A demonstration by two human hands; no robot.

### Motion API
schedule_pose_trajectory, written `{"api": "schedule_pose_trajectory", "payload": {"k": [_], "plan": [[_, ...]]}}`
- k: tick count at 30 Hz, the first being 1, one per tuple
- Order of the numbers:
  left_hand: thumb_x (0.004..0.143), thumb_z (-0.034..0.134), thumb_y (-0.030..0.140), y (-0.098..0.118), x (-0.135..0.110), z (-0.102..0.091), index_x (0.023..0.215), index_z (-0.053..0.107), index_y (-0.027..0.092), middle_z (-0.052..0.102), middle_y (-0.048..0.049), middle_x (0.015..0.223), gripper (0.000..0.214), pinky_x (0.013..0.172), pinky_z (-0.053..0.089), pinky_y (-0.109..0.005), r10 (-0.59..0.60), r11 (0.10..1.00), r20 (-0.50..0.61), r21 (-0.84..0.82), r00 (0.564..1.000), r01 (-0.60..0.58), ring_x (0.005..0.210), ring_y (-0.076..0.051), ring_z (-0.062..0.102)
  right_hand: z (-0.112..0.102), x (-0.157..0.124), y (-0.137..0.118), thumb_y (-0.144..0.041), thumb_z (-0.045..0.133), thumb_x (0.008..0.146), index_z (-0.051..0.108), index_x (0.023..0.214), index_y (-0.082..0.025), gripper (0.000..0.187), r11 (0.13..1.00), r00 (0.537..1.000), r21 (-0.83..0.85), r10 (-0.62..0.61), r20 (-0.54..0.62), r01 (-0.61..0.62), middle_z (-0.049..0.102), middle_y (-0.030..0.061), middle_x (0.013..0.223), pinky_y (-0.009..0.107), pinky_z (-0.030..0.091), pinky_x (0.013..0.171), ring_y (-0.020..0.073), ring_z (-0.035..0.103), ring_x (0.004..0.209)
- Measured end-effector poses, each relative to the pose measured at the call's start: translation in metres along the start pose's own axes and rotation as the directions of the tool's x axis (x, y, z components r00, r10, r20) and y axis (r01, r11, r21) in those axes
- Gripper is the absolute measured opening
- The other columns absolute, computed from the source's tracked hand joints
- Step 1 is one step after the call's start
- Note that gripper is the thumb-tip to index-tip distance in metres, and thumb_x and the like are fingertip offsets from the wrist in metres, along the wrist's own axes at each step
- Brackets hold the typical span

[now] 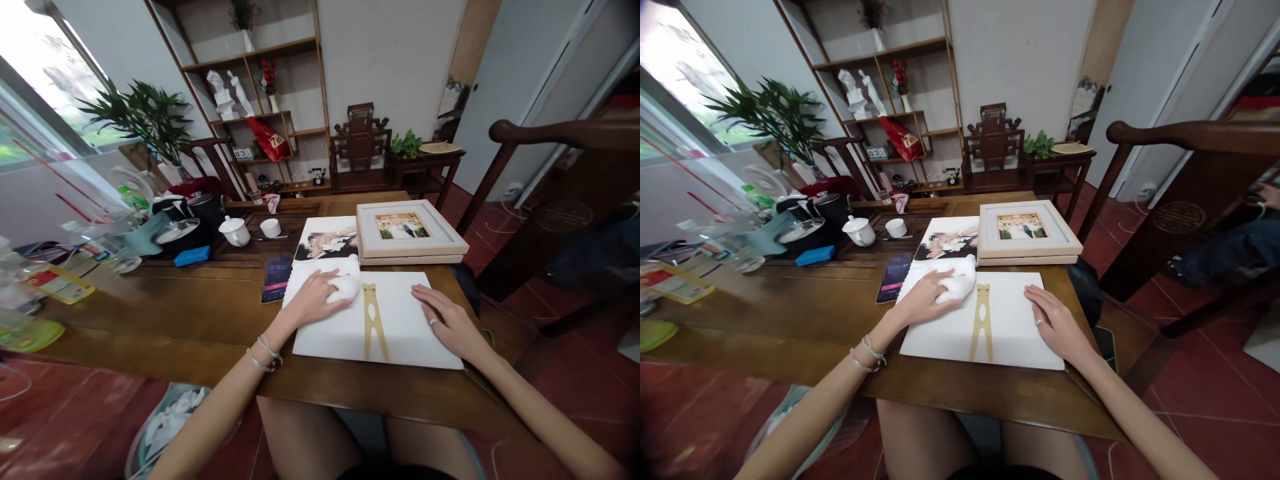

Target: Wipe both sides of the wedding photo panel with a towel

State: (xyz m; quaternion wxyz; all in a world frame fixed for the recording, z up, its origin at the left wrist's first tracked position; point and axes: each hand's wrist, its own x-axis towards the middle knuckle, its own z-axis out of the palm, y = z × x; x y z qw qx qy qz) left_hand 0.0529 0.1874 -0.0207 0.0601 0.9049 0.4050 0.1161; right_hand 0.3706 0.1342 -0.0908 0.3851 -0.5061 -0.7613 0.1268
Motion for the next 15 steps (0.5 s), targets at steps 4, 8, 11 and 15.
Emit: {"api": "schedule_pose_trajectory", "payload": {"k": [4,8,11,15], "plan": [[0.088,0.056,0.049,0.021,-0.021,0.000,0.076,0.070,0.017,0.051,-0.0059,0.138,0.036,0.113,0.023,-0.049,0.065,0.997,0.051,-0.046,0.997,-0.063,0.136,-0.027,0.037,-0.001,0.000,0.000,-0.024,0.043,0.090,0.063,0.118,-0.021,0.034,1.000,1.000,-0.014,-0.014,0.008,0.014,0.063,0.0109,0.127,0.053,0.042,0.107,0.0260,0.055,0.123],[0.087,0.058,0.046,0.053,-0.067,-0.005,0.079,0.072,0.022,0.044,0.0008,0.145,0.029,0.117,0.015,-0.048,0.156,0.986,0.123,-0.082,0.980,-0.147,0.140,-0.027,0.030,0.000,0.000,0.000,-0.024,0.045,0.089,0.063,0.118,-0.023,0.034,1.000,1.000,-0.010,-0.008,0.002,0.008,0.063,0.0092,0.128,0.053,0.042,0.107,0.0261,0.055,0.123],[0.087,0.058,0.043,0.066,-0.092,-0.009,0.083,0.072,0.023,0.040,0.0035,0.147,0.025,0.119,0.010,-0.046,0.219,0.975,0.169,-0.085,0.961,-0.207,0.141,-0.026,0.026,0.000,0.000,0.000,-0.023,0.045,0.089,0.063,0.118,-0.023,0.034,1.000,1.000,-0.008,-0.004,0.004,0.004,0.062,0.0088,0.128,0.053,0.042,0.107,0.0264,0.055,0.123],[0.089,0.056,0.042,0.061,-0.090,-0.009,0.071,0.070,0.022,0.042,0.0050,0.146,0.030,0.118,0.012,-0.044,0.214,0.976,0.152,-0.079,0.965,-0.204,0.139,-0.025,0.030,-0.001,0.001,-0.002,-0.024,0.044,0.089,0.064,0.117,-0.022,0.035,1.000,1.000,-0.001,-0.008,0.007,0.008,0.063,0.0099,0.127,0.054,0.042,0.106,0.0270,0.055,0.122]]}}
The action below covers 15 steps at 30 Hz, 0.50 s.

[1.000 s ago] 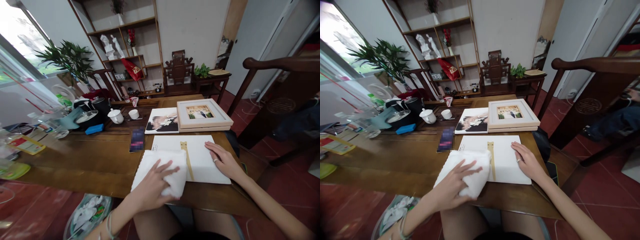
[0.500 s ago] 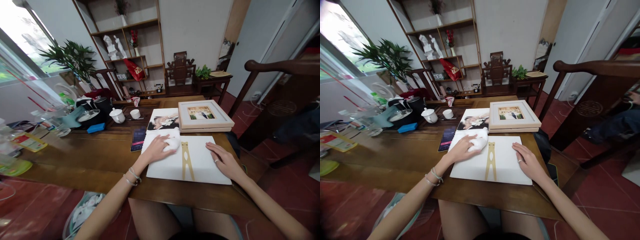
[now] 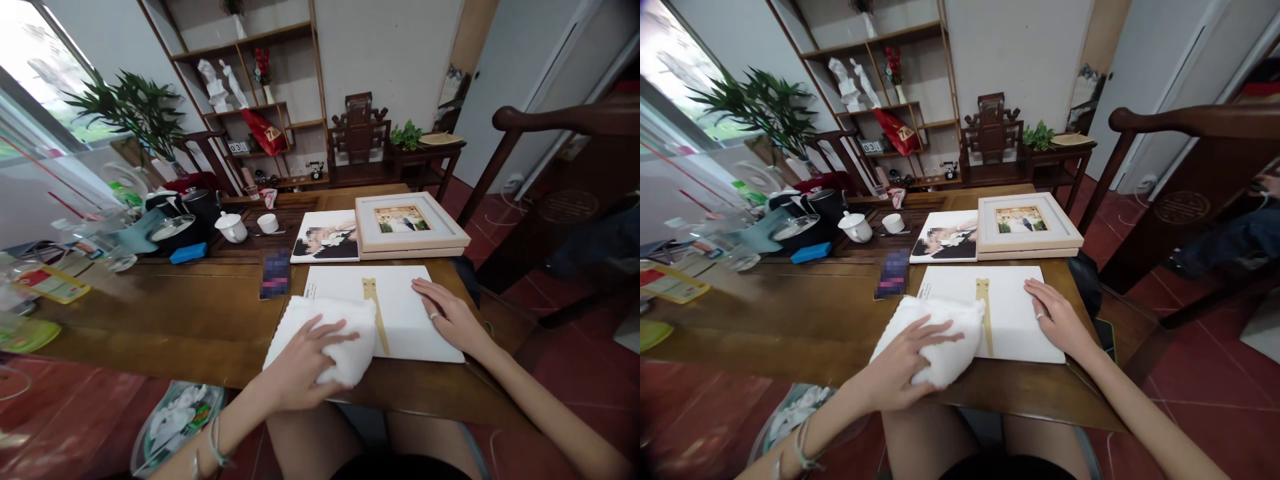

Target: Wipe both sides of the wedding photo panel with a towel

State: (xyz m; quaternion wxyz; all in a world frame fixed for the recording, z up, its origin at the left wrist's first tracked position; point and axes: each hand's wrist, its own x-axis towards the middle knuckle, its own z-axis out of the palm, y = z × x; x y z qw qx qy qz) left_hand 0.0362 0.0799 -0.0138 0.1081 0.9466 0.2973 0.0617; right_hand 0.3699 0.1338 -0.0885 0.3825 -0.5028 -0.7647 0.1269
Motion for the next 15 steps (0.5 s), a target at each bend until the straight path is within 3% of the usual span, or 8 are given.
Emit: {"api": "schedule_pose_trajectory", "payload": {"k": [9,12,15], "plan": [[0.091,0.052,0.046,-0.060,0.067,0.003,0.084,0.072,0.017,0.052,-0.0075,0.138,0.037,0.113,0.025,-0.052,-0.185,0.977,-0.191,0.068,0.964,0.201,0.133,-0.028,0.040,-0.001,0.001,-0.002,-0.022,0.044,0.089,0.063,0.118,-0.022,0.035,1.000,1.000,0.001,-0.006,0.004,0.006,0.064,0.0095,0.126,0.053,0.042,0.106,0.0257,0.055,0.122],[0.093,0.048,0.048,-0.066,0.075,0.006,0.090,0.072,0.014,0.053,-0.0113,0.136,0.042,0.112,0.026,-0.052,-0.214,0.967,-0.231,0.090,0.949,0.239,0.132,-0.028,0.042,-0.001,0.001,-0.003,-0.021,0.045,0.089,0.063,0.118,-0.022,0.035,1.000,1.000,0.000,-0.007,0.003,0.007,0.063,0.0095,0.127,0.053,0.042,0.106,0.0256,0.055,0.123],[0.093,0.047,0.046,-0.057,0.069,0.007,0.087,0.072,0.015,0.053,-0.0088,0.137,0.040,0.113,0.024,-0.052,-0.191,0.974,-0.199,0.083,0.961,0.211,0.134,-0.028,0.039,-0.002,0.001,-0.004,-0.021,0.046,0.088,0.064,0.118,-0.024,0.035,1.000,1.000,0.009,0.000,-0.004,0.000,0.064,0.0082,0.126,0.053,0.042,0.106,0.0257,0.056,0.122]]}}
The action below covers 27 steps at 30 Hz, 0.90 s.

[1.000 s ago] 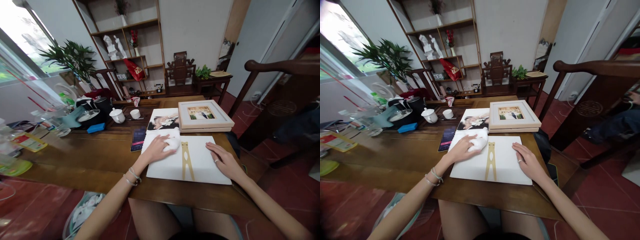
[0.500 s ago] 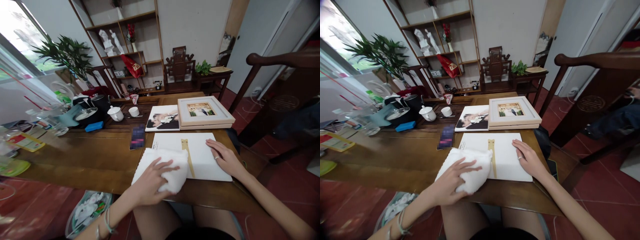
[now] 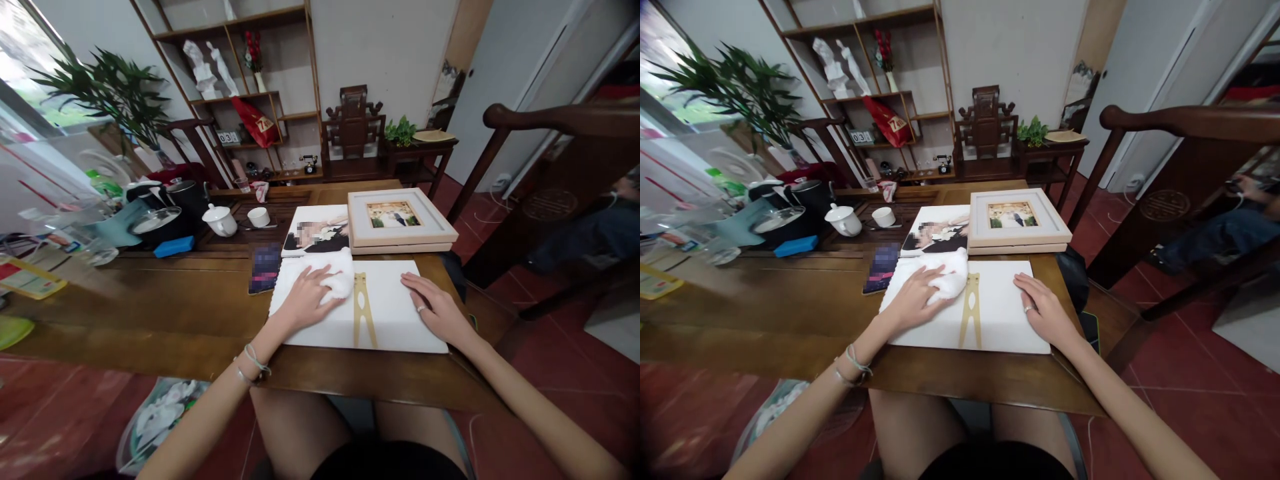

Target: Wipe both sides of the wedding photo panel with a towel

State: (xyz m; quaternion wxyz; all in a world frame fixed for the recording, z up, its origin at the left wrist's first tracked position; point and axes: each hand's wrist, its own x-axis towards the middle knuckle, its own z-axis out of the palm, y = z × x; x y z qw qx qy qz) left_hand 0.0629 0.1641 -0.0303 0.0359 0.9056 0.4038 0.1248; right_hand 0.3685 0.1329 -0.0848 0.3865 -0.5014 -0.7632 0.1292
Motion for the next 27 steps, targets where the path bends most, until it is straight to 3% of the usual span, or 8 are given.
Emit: {"api": "schedule_pose_trajectory", "payload": {"k": [7,11,15,22,24,27], "plan": [[0.090,0.053,0.038,0.042,-0.053,-0.015,0.077,0.072,0.022,0.046,0.0016,0.143,0.028,0.117,0.015,-0.051,0.137,0.987,0.125,-0.101,0.983,-0.125,0.139,-0.029,0.030,0.000,0.000,-0.002,-0.021,0.045,0.088,0.064,0.118,-0.023,0.035,1.000,1.000,-0.007,0.021,0.009,-0.021,0.063,0.0083,0.127,0.053,0.042,0.107,0.0262,0.056,0.122],[0.089,0.054,0.036,0.048,-0.073,-0.017,0.074,0.071,0.022,0.045,0.0029,0.144,0.027,0.119,0.011,-0.048,0.195,0.976,0.114,-0.124,0.974,-0.181,0.139,-0.028,0.030,-0.001,0.000,-0.002,-0.021,0.044,0.089,0.064,0.119,-0.021,0.036,0.999,0.999,-0.021,0.035,0.025,-0.035,0.062,0.0098,0.128,0.052,0.041,0.108,0.0263,0.054,0.124],[0.091,0.050,0.039,0.035,-0.060,-0.013,0.076,0.071,0.020,0.045,0.0016,0.144,0.032,0.118,0.015,-0.049,0.167,0.982,0.095,-0.106,0.981,-0.157,0.138,-0.027,0.032,-0.002,-0.001,-0.002,-0.021,0.043,0.090,0.063,0.119,-0.020,0.036,0.999,0.999,-0.030,0.030,0.033,-0.029,0.062,0.0106,0.128,0.052,0.040,0.108,0.0256,0.053,0.125],[0.093,0.049,0.044,0.003,0.002,0.001,0.079,0.072,0.015,0.038,-0.0075,0.148,0.040,0.113,0.021,-0.054,0.041,0.999,0.020,0.009,0.999,-0.041,0.137,-0.031,0.034,-0.004,0.000,-0.003,-0.023,0.042,0.091,0.063,0.119,-0.020,0.035,0.998,0.998,-0.042,0.040,0.049,-0.038,0.062,0.0109,0.128,0.051,0.040,0.108,0.0256,0.054,0.125],[0.093,0.050,0.044,0.002,0.007,0.003,0.080,0.072,0.014,0.039,-0.0086,0.147,0.040,0.114,0.020,-0.054,0.031,0.999,0.019,0.010,0.999,-0.031,0.138,-0.031,0.033,-0.004,0.000,-0.004,-0.023,0.043,0.090,0.064,0.119,-0.019,0.035,0.998,0.998,-0.042,0.044,0.049,-0.042,0.062,0.0110,0.128,0.051,0.041,0.108,0.0258,0.054,0.124],[0.093,0.050,0.040,0.016,-0.006,0.002,0.081,0.072,0.015,0.045,-0.0071,0.144,0.035,0.115,0.019,-0.054,0.058,0.997,0.042,-0.049,0.997,-0.055,0.138,-0.030,0.033,-0.004,0.001,-0.003,-0.022,0.044,0.090,0.063,0.119,-0.020,0.035,0.998,0.998,-0.042,0.039,0.041,-0.037,0.063,0.0106,0.127,0.052,0.041,0.107,0.0260,0.054,0.124]]}}
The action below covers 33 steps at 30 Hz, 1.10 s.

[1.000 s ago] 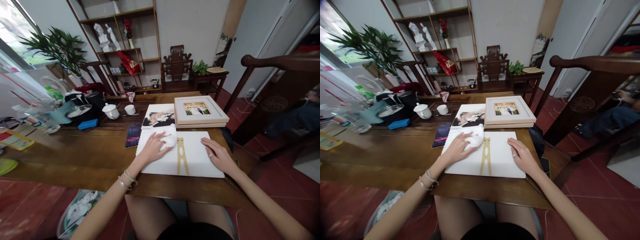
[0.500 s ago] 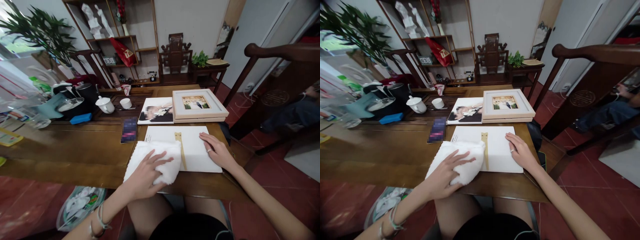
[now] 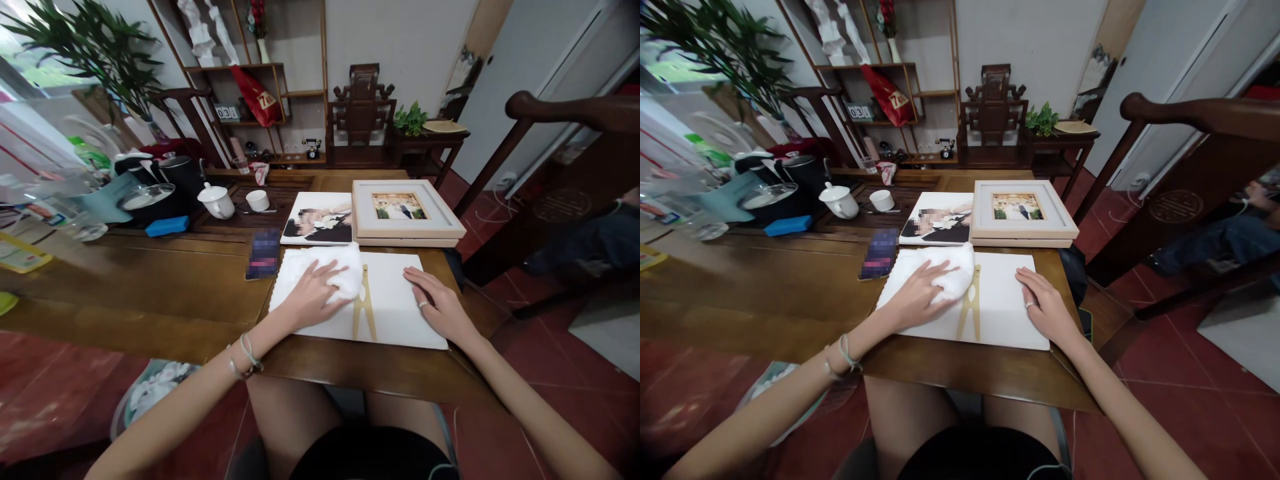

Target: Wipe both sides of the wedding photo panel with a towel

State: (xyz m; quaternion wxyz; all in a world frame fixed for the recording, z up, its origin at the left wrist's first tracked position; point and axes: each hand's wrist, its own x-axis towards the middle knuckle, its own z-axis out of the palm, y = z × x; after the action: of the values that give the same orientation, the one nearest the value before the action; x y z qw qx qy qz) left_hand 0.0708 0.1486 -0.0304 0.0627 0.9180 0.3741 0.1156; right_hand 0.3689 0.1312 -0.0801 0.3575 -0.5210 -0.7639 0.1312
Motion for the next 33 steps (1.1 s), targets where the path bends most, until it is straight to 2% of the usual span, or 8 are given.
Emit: {"api": "schedule_pose_trajectory", "payload": {"k": [5,8,14,17,21,24,28,33], "plan": [[0.090,0.054,0.035,0.043,-0.045,-0.005,0.088,0.072,0.019,0.043,-0.0019,0.145,0.024,0.117,0.016,-0.051,0.131,0.979,0.044,-0.164,0.990,-0.122,0.139,-0.028,0.031,0.003,0.000,0.002,-0.021,0.044,0.089,0.063,0.119,-0.019,0.036,1.000,1.000,-0.004,-0.025,-0.009,0.025,0.063,0.0125,0.127,0.052,0.043,0.106,0.0264,0.055,0.123],[0.091,0.052,0.035,0.051,-0.044,-0.003,0.089,0.071,0.018,0.043,-0.0050,0.146,0.026,0.116,0.021,-0.050,0.110,0.977,0.015,-0.184,0.994,-0.105,0.138,-0.027,0.033,0.003,0.000,0.003,-0.020,0.044,0.089,0.063,0.119,-0.019,0.036,0.999,0.999,-0.004,-0.034,-0.015,0.034,0.063,0.0128,0.126,0.052,0.043,0.106,0.0263,0.054,0.124],[0.095,0.044,0.043,0.041,0.039,0.018,0.097,0.071,0.018,0.043,-0.0057,0.145,0.037,0.111,0.023,-0.058,-0.116,0.992,-0.056,-0.065,0.992,0.112,0.139,-0.031,0.030,0.004,0.000,0.004,-0.021,0.043,0.089,0.063,0.118,-0.020,0.035,0.999,0.999,0.009,-0.038,-0.017,0.038,0.062,0.0118,0.127,0.052,0.042,0.106,0.0263,0.054,0.124],[0.094,0.043,0.048,0.047,0.076,0.030,0.111,0.068,0.022,0.045,-0.0030,0.144,0.040,0.109,0.020,-0.064,-0.047,0.998,-0.038,0.028,0.998,0.049,0.139,-0.033,0.027,0.002,0.000,0.003,-0.022,0.043,0.088,0.063,0.117,-0.020,0.035,1.000,1.000,0.011,-0.024,-0.003,0.025,0.062,0.0117,0.127,0.051,0.043,0.104,0.0268,0.055,0.123],[0.093,0.042,0.051,0.066,0.091,0.039,0.115,0.066,0.025,0.043,-0.0006,0.146,0.042,0.107,0.021,-0.065,0.097,0.989,0.019,0.111,0.995,-0.098,0.138,-0.034,0.026,-0.003,0.000,0.001,-0.027,0.038,0.090,0.060,0.116,-0.019,0.035,0.996,0.990,0.015,0.090,-0.110,-0.089,0.064,0.0133,0.121,0.048,0.047,0.097,0.0270,0.060,0.112],[0.093,0.043,0.050,0.085,0.081,0.041,0.108,0.070,0.024,0.042,-0.0005,0.146,0.040,0.105,0.025,-0.066,0.198,0.970,0.017,0.143,0.980,-0.199,0.138,-0.037,0.026,-0.008,-0.001,0.000,-0.032,0.036,0.092,0.056,0.117,-0.019,0.034,0.978,0.952,0.072,0.207,-0.224,-0.195,0.066,0.0113,0.114,0.044,0.048,0.093,0.0250,0.062,0.105],[0.092,0.047,0.041,0.109,0.042,0.038,0.101,0.072,0.020,0.039,-0.0057,0.147,0.033,0.103,0.028,-0.064,0.321,0.932,0.011,0.172,0.947,-0.318,0.135,-0.041,0.029,-0.009,-0.004,0.002,-0.034,0.037,0.092,0.056,0.113,-0.020,0.032,0.967,0.945,0.115,0.249,-0.214,-0.229,0.066,0.0099,0.112,0.042,0.049,0.092,0.0237,0.062,0.103],[0.090,0.053,0.021,0.111,-0.026,0.031,0.082,0.073,0.023,0.041,0.0017,0.146,0.021,0.112,0.018,-0.056,0.440,0.889,0.019,0.128,0.898,-0.439,0.138,-0.034,0.027,-0.001,-0.004,0.007,-0.031,0.043,0.090,0.056,0.109,-0.019,0.027,0.996,0.991,-0.038,0.079,-0.110,-0.084,0.064,0.0126,0.113,0.048,0.046,0.096,0.0265,0.059,0.108]]}}
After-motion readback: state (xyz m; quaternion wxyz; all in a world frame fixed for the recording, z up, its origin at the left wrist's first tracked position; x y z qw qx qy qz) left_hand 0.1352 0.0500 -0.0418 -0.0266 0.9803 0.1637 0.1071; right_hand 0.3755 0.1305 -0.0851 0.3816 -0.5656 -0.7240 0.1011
